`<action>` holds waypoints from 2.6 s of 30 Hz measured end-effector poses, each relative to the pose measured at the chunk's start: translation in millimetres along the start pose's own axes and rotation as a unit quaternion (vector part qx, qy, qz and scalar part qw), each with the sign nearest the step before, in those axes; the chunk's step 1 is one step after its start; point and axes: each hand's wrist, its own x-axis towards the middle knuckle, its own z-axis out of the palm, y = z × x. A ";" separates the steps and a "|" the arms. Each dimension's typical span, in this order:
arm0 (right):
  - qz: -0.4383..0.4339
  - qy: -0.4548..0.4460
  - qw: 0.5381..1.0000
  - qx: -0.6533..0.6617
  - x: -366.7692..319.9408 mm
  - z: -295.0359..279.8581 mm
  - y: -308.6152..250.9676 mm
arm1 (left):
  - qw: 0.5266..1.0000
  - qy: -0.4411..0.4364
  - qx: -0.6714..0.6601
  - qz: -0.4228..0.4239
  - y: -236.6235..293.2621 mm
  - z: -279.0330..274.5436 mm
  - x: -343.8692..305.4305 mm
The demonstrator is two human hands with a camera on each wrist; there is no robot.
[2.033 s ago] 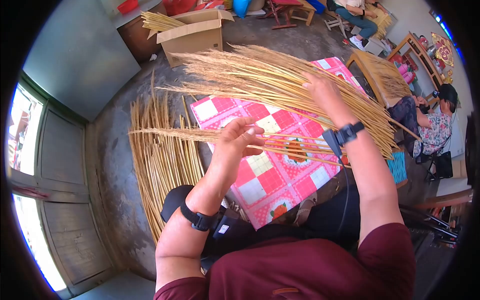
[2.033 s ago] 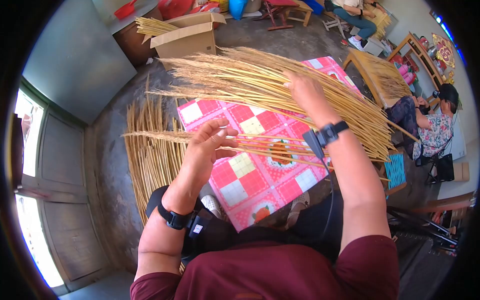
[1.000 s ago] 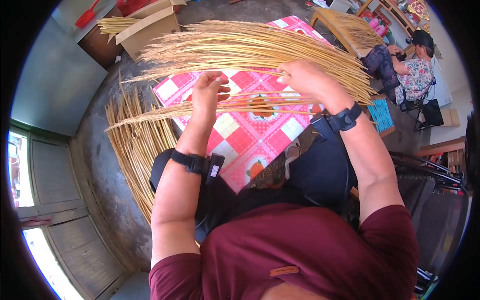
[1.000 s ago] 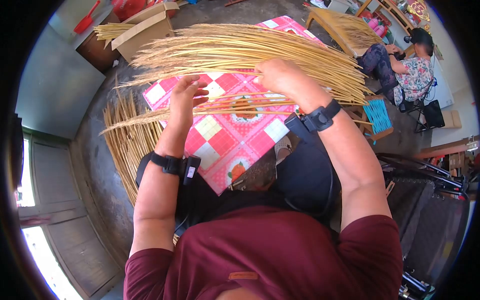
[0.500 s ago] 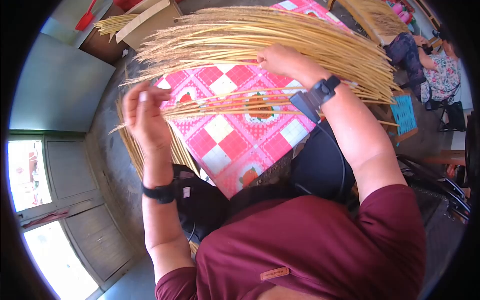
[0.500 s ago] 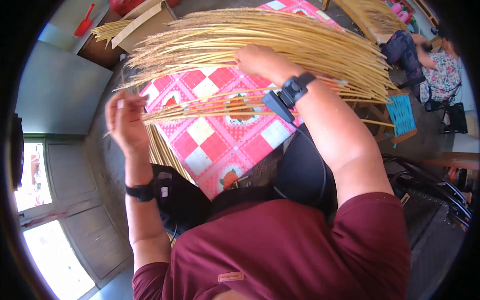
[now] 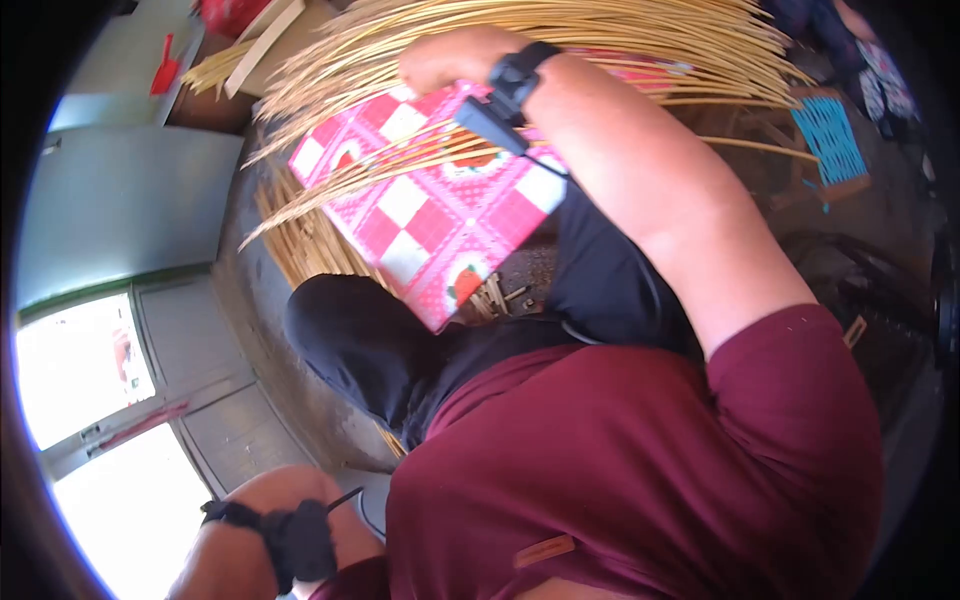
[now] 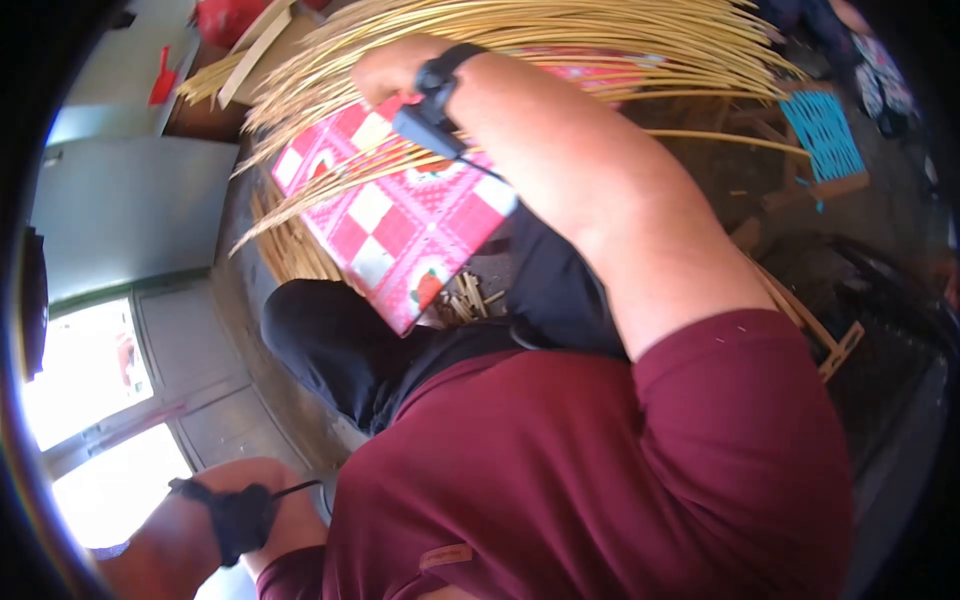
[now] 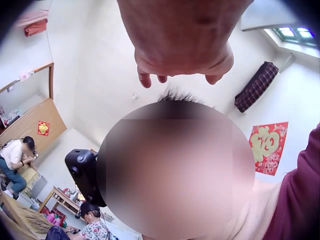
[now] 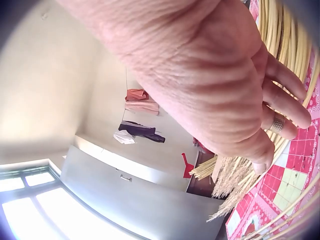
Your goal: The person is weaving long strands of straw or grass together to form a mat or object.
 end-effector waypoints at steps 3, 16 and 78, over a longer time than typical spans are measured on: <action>0.088 -0.011 0.996 0.017 -12.9 -11.4 -10.2 | 0.997 -0.073 0.016 -0.037 -14.2 8.2 -4.5; 0.109 -0.030 0.994 0.010 -0.5 -15.2 -18.5 | 0.970 -0.217 0.052 -0.094 -54.8 47.9 -4.0; 0.085 0.259 0.935 0.228 35.2 -33.7 -136.6 | 0.750 0.199 -0.069 -0.627 -165.4 -204.3 -172.7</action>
